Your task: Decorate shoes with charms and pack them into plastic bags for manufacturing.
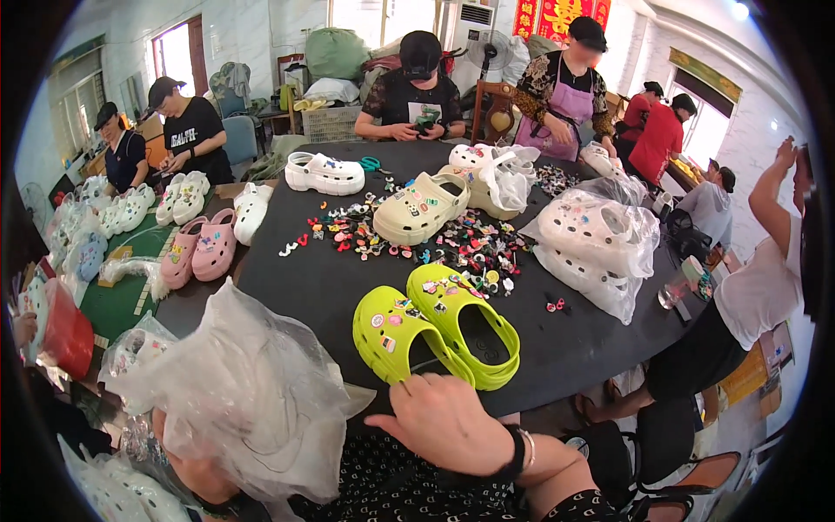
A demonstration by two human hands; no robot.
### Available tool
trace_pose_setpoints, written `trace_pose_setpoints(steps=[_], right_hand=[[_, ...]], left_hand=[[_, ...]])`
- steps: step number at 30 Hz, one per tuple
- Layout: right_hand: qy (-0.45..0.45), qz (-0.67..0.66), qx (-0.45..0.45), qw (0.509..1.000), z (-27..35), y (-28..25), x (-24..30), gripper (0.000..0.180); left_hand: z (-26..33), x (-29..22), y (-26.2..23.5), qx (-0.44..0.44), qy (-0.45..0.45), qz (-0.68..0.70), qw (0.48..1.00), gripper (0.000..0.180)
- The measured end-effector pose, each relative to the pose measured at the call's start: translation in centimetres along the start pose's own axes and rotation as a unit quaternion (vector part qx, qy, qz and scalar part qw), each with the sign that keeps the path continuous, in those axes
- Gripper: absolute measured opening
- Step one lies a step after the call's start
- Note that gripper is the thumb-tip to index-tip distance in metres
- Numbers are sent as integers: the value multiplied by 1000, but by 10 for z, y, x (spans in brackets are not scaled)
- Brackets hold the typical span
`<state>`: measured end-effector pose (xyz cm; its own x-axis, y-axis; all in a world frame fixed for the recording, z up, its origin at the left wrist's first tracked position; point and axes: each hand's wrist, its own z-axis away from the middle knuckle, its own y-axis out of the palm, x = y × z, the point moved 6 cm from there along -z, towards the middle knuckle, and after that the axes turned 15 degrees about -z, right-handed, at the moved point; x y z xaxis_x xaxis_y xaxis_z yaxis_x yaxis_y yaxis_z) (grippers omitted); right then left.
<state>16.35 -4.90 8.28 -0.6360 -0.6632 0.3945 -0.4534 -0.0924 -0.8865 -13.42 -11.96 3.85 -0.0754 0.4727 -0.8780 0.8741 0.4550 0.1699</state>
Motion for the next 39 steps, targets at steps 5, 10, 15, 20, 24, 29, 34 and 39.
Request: trace_pose_setpoints(steps=[5, 10, 15, 20, 24, 29, 34, 39], right_hand=[[-15, 33, -89, 995, 21, -57, 35, 43], [-112, -95, -178, 973, 5, -59, 33, 55], [58, -64, 16, 996, 21, -41, 22, 59], [-174, -139, -93, 971, 18, -69, 43, 84], [-136, -292, 20, 946, -21, 21, 22, 103], [12, -564, 103, 820, -32, 76, -6, 83], [57, -865, -13, 499, -33, 74, -42, 52], [-34, -906, -159, 391, -31, 68, -38, 47]], left_hand=[[9, -3, -7, 17, 8, -65, 998, 63], [11, 13, 3, 59, 6, -104, 993, 65], [19, 29, -1, 83, 6, -167, 983, 67], [20, 45, 14, 136, 12, -202, 970, 70], [21, 63, 50, 196, 26, -204, 959, 72], [16, 75, 78, 255, 52, -230, 938, 74], [14, 89, 90, 295, 61, -275, 913, 76], [25, 64, 130, 334, -58, -163, 927, 86]])
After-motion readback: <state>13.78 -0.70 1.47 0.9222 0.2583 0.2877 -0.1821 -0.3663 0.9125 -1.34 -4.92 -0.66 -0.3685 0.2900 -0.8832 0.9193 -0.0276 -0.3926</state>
